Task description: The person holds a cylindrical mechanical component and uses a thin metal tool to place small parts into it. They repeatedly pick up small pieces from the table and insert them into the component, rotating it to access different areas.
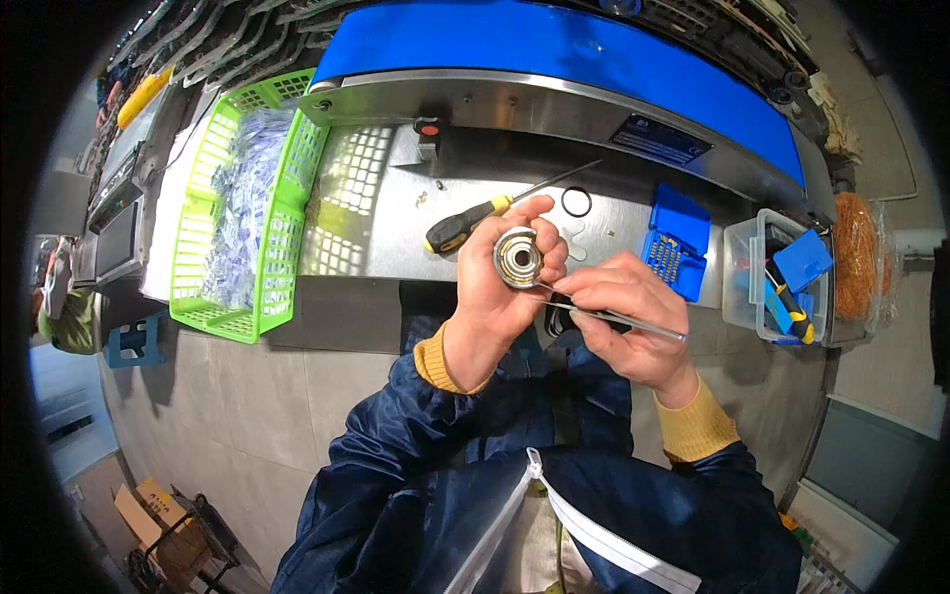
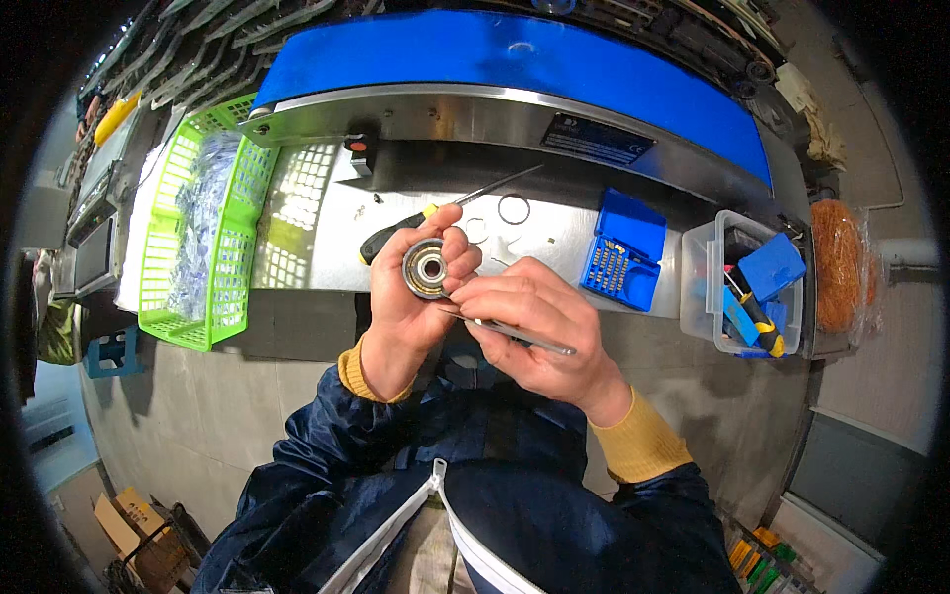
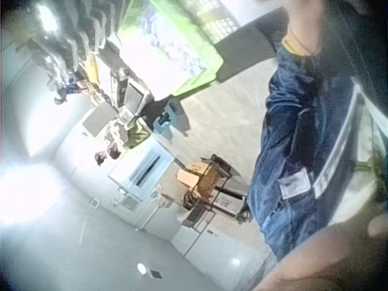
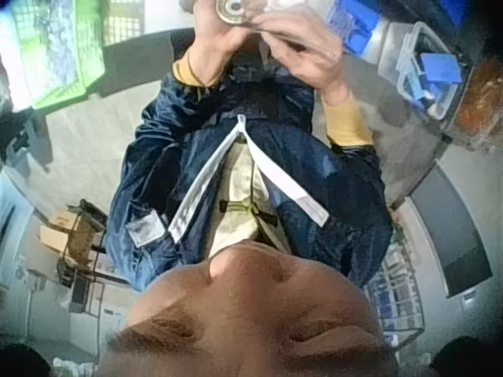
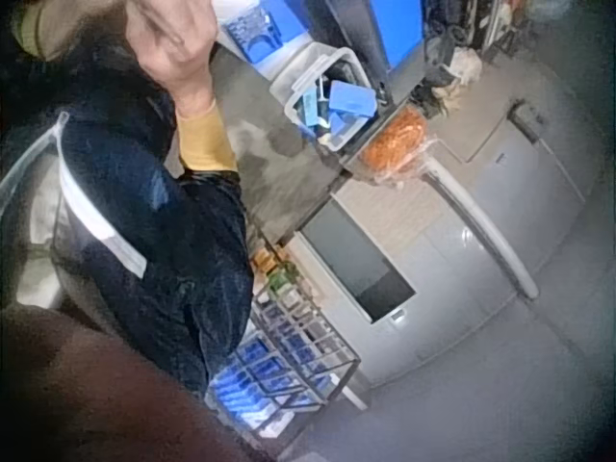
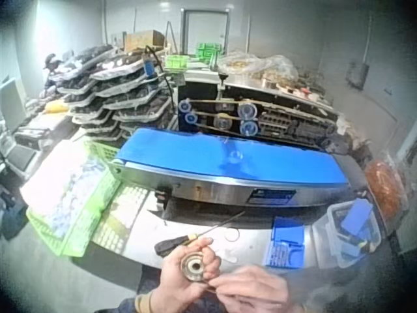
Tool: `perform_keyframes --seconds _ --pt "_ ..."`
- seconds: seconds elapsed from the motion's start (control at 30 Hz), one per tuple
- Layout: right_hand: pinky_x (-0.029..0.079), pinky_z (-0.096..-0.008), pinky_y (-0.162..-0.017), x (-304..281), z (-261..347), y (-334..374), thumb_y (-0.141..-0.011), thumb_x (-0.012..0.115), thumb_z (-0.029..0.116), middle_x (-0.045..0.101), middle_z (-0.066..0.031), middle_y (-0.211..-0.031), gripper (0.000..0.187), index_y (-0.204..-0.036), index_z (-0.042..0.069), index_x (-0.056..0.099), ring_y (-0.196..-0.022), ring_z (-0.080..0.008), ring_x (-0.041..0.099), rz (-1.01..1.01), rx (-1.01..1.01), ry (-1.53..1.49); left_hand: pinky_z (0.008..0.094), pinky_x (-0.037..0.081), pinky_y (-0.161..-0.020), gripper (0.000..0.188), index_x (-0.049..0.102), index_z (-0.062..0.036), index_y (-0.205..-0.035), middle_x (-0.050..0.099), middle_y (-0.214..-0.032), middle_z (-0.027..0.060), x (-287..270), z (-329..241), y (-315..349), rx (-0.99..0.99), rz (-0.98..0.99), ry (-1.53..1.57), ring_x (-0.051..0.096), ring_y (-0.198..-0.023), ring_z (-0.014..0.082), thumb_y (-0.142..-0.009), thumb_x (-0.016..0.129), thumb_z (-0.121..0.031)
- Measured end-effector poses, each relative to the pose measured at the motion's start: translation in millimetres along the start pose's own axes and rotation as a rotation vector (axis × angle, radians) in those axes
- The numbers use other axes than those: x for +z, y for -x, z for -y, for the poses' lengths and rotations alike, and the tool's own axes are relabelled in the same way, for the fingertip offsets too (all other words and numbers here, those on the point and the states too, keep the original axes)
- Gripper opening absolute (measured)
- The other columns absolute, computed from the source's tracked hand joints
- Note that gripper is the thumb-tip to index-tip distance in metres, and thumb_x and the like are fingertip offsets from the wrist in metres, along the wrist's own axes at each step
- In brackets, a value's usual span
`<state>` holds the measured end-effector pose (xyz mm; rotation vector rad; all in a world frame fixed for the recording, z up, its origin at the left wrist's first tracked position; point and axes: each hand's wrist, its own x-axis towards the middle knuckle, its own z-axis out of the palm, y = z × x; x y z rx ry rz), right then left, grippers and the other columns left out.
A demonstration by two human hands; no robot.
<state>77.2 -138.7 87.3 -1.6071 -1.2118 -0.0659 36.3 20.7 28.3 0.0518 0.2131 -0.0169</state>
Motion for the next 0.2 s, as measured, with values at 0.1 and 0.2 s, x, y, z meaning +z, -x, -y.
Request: perform_keyframes --seconds 0.1,0.2 --pt "0.051 -0.0315 -0.067 -1.9 2.8 1.2 -0.073 0.076 -0.006 0.072 -0.0123 -0.1 0.027 -0.099 0.001 0.068 -0.077 -0.024 0.062 0.056 0.02 0.048 0.0294 0.042 -0.051 0.034 0.055 0.0041 -0.12 0.055 -0.075 0.0115 0.2 2.1 0.1 0.022 0.027 -0.034 0.048 -0.064 0.0206 -0.095 0.045 -0.018" --pt "0.051 -0.0319 -0.066 0.6 -0.3 2.5 -0.074 0.075 -0.005 0.072 -0.0117 -0.101 0.032 -0.104 0.002 0.067 -0.076 -0.0244 0.061 0.045 -0.03 0.07 0.0295 0.043 -0.051 0.037 0.054 0.0045 -0.124 0.055 -0.075 0.0114 1.2 4.0 1.6 0.033 0.026 -0.054 0.048 -0.064 0.0213 -0.096 0.047 -0.019"
